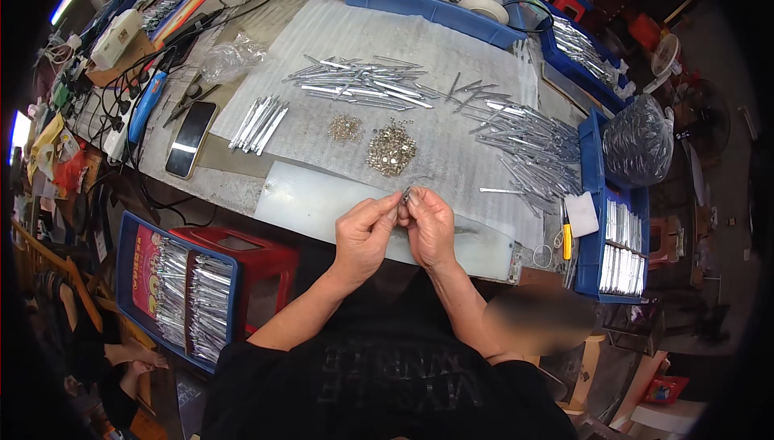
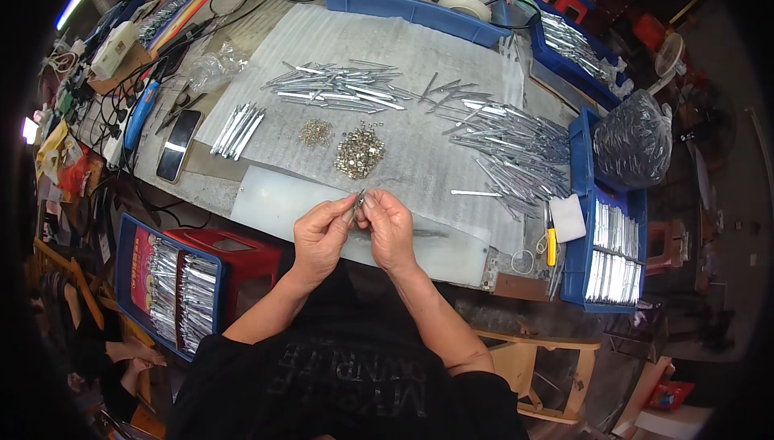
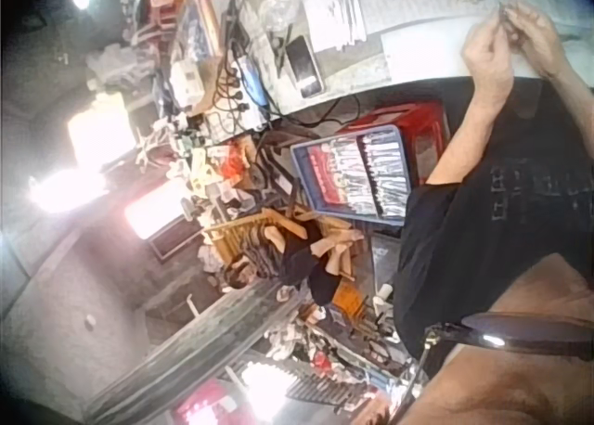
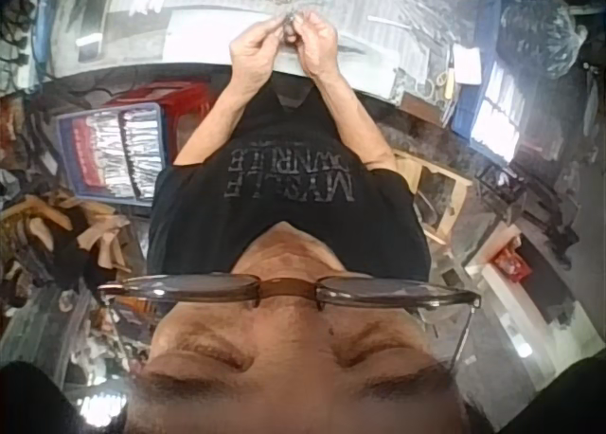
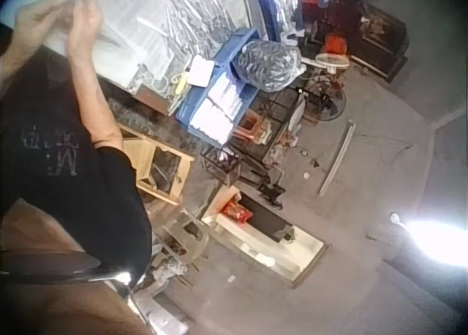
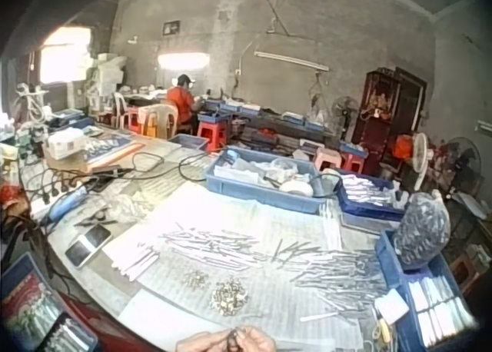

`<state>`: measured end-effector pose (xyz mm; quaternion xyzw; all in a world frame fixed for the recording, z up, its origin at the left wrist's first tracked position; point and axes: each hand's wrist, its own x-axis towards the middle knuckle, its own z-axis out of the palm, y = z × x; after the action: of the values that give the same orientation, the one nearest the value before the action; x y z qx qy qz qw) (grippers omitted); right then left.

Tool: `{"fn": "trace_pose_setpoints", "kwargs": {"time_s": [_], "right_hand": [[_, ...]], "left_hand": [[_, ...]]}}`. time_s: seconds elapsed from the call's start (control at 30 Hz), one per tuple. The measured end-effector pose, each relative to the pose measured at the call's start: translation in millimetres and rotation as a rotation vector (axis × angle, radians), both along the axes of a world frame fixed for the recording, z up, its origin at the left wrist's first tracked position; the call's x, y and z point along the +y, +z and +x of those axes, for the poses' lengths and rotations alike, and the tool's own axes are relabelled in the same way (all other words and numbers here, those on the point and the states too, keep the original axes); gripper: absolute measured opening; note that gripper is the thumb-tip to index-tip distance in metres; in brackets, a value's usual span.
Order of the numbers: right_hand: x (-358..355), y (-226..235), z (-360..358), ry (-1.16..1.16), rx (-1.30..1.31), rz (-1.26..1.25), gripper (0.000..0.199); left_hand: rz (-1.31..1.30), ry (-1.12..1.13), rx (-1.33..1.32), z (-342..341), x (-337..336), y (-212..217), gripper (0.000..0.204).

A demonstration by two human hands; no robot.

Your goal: The person repeatedly picks up metal strips and small metal fasteners from the work surface and attaches the fasteners onto the ends of the strips by hand.

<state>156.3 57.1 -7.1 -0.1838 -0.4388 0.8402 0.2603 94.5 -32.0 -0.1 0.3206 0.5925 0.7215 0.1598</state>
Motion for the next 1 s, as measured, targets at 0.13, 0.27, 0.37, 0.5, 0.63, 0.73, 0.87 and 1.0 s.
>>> {"fn": "trace_pose_setpoints", "kwargs": {"time_s": [0.13,0.27,0.37,0.5,0.63,0.73,0.87,1.0], "right_hand": [[-5,0,-1,-0.082,-0.023,0.098,0.015],[-8,4,-2,-0.115,-0.074,0.202,0.017],[-8,4,-4,-0.117,-0.124,0.273,0.019],[-2,5,-1,-0.108,-0.13,0.267,0.02],[0,4,1,-0.126,-0.137,0.33,0.023],[-1,10,-2,-0.179,-0.181,0.606,0.027],[14,2,0,-0.16,-0.155,0.315,0.024],[11,2,1,-0.139,-0.166,0.561,0.023]], "left_hand": [[-0.009,0.012,-0.035,0,2,-3,0.019],[-0.014,0.028,-0.022,-1,2,-6,0.02],[-0.024,0.048,0.003,-1,2,-6,0.02],[-0.052,0.053,0.001,0,3,-3,0.02],[-0.051,0.035,0.068,2,4,-2,0.02],[0.013,0.014,-0.088,2,4,-3,0.02],[0.025,-0.044,-0.083,3,4,-8,0.021],[0.043,-0.081,-0.246,6,1,-5,0.022]]}}
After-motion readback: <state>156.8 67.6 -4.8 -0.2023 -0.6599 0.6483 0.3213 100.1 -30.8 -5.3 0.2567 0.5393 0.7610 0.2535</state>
